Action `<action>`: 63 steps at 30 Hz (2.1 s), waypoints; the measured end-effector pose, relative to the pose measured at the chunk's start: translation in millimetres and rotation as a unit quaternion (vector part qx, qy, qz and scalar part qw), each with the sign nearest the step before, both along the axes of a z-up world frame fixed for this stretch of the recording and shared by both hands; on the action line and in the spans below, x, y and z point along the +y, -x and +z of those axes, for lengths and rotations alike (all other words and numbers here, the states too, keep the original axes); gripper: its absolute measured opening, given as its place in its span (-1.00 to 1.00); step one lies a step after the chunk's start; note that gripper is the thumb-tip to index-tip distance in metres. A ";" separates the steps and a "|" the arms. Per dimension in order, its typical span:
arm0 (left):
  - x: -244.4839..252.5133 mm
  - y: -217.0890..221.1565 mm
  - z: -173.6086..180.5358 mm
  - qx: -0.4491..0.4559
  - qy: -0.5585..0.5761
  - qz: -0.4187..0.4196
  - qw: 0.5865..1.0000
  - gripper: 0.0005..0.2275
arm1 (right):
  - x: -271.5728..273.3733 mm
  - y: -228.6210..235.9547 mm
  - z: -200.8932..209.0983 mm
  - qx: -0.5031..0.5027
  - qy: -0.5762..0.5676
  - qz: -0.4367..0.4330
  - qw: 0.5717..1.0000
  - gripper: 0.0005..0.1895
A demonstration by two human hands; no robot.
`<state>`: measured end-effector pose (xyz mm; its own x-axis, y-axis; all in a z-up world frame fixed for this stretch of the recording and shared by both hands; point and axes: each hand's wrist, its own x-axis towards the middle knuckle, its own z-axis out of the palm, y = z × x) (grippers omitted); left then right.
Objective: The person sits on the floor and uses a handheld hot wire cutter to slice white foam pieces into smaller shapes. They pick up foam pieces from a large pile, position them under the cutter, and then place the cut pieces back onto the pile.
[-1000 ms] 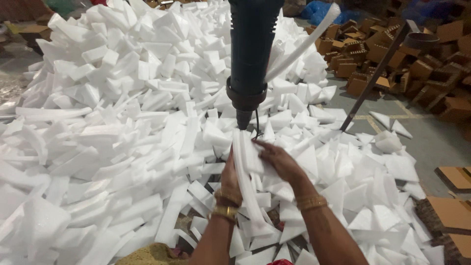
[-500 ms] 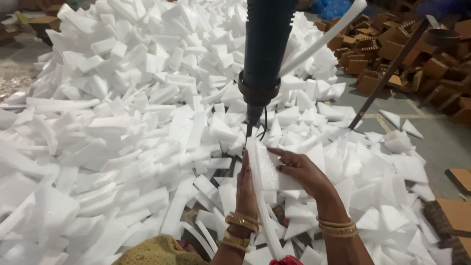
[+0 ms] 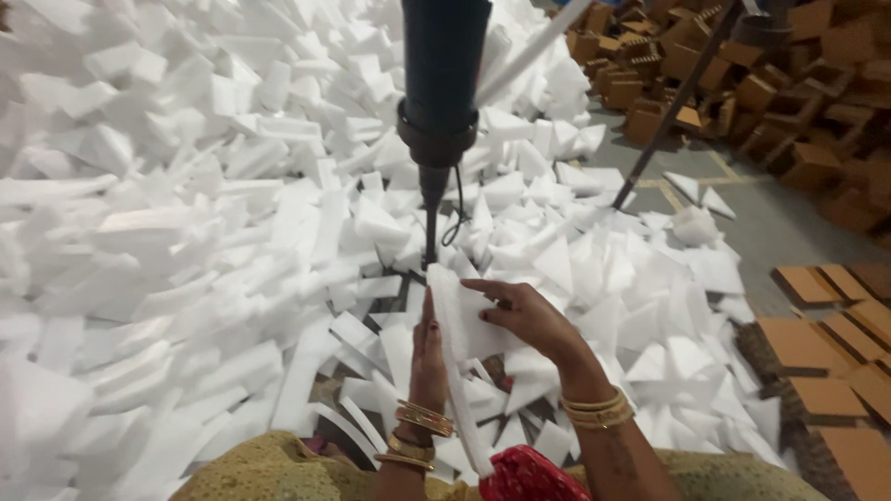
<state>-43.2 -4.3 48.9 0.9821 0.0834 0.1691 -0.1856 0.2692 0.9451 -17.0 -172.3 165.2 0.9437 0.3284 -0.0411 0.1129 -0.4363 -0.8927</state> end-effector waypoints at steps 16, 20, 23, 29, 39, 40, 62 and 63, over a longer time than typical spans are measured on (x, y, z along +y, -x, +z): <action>54.4 -51.2 -112.6 0.196 0.317 -0.010 0.928 -0.23 | 4.5 -28.2 -64.8 -0.239 0.111 0.203 0.943 -0.63; 65.6 -62.7 -137.0 0.223 0.278 0.029 0.934 -0.27 | -51.5 -62.0 -98.9 -0.173 0.032 0.022 0.984 -0.53; 55.6 -54.6 -133.9 0.243 0.244 0.029 0.938 -0.33 | -102.5 -93.3 -179.3 -0.114 0.016 -0.179 0.977 -0.64; 34.3 -45.0 -126.0 0.274 0.182 0.019 0.944 -0.40 | -113.3 -79.0 -311.7 -0.078 0.214 -0.209 0.951 -0.69; 3.1 -39.5 -157.7 0.290 0.052 -0.066 0.953 -0.50 | -87.2 -44.4 -350.2 0.066 0.491 -0.147 0.856 -0.65; 1.7 -41.9 -160.1 0.290 0.046 -0.071 0.953 -0.50 | -86.8 -43.5 -348.3 0.059 0.488 -0.153 0.857 -0.68; 12.2 -55.5 -200.6 0.221 -0.150 -0.021 0.964 -0.52 | -109.5 -46.8 -307.6 0.175 0.312 -0.194 0.913 -0.47; 13.2 -56.0 -198.4 0.230 -0.186 -0.015 0.955 -0.52 | -117.9 -56.4 -302.7 0.165 0.330 -0.185 0.911 -0.53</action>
